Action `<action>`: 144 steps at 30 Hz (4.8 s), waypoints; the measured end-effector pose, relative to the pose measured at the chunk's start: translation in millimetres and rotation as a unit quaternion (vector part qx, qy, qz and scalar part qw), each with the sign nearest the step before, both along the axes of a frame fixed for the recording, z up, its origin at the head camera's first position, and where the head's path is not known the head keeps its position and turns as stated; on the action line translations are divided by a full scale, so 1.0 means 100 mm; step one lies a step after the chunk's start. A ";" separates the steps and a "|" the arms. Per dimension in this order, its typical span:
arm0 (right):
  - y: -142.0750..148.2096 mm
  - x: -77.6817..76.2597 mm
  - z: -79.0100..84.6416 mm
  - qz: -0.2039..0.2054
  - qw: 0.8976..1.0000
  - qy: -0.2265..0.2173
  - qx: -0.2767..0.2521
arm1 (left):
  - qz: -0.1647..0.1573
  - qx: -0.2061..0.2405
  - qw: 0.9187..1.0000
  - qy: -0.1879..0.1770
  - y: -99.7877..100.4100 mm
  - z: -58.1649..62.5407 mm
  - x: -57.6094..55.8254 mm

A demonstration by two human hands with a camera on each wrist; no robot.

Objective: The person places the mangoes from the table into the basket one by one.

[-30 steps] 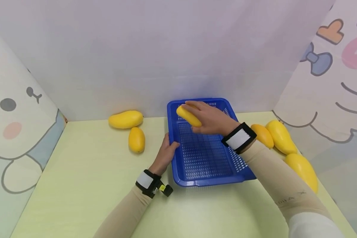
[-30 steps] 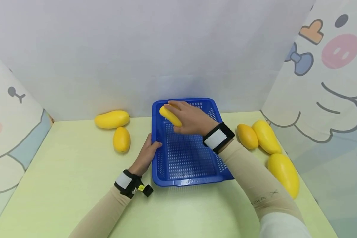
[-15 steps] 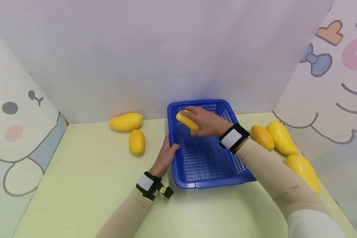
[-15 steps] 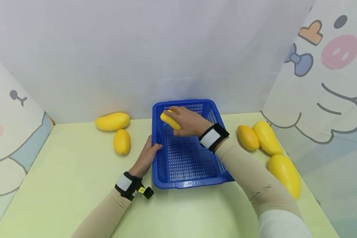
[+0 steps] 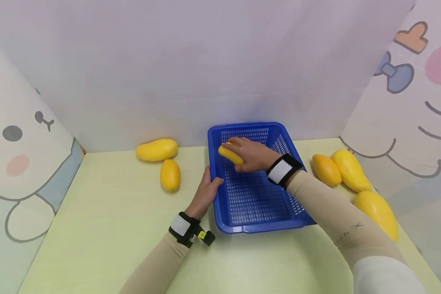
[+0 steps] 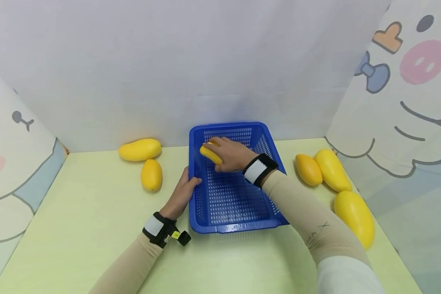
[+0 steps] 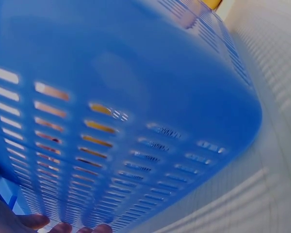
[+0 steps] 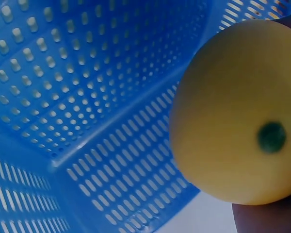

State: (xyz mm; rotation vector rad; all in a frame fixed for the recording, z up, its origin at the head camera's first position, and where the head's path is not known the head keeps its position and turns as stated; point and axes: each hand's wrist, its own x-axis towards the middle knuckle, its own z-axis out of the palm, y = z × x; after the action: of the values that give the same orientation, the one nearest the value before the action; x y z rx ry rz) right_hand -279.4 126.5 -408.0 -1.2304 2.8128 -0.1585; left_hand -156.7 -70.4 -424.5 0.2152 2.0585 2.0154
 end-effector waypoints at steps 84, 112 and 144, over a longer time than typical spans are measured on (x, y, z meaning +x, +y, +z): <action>0.10 -0.16 -0.37 0.063 0.996 0.053 0.025 | 0.018 -0.016 1.000 -0.006 0.03 -0.36 -0.12; 0.08 -0.15 -0.34 0.093 0.991 0.095 0.009 | 0.021 0.002 1.000 0.005 0.04 -0.34 -0.12; 0.07 -0.19 -0.34 0.077 0.990 0.114 0.004 | 0.019 -0.005 1.000 0.002 0.04 -0.35 -0.12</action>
State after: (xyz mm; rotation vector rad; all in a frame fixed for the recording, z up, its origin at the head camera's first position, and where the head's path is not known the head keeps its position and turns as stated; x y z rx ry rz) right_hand -298.3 133.6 -442.3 -1.5505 2.8819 0.0035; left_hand -168.5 -66.2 -459.4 0.1813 2.0905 2.0273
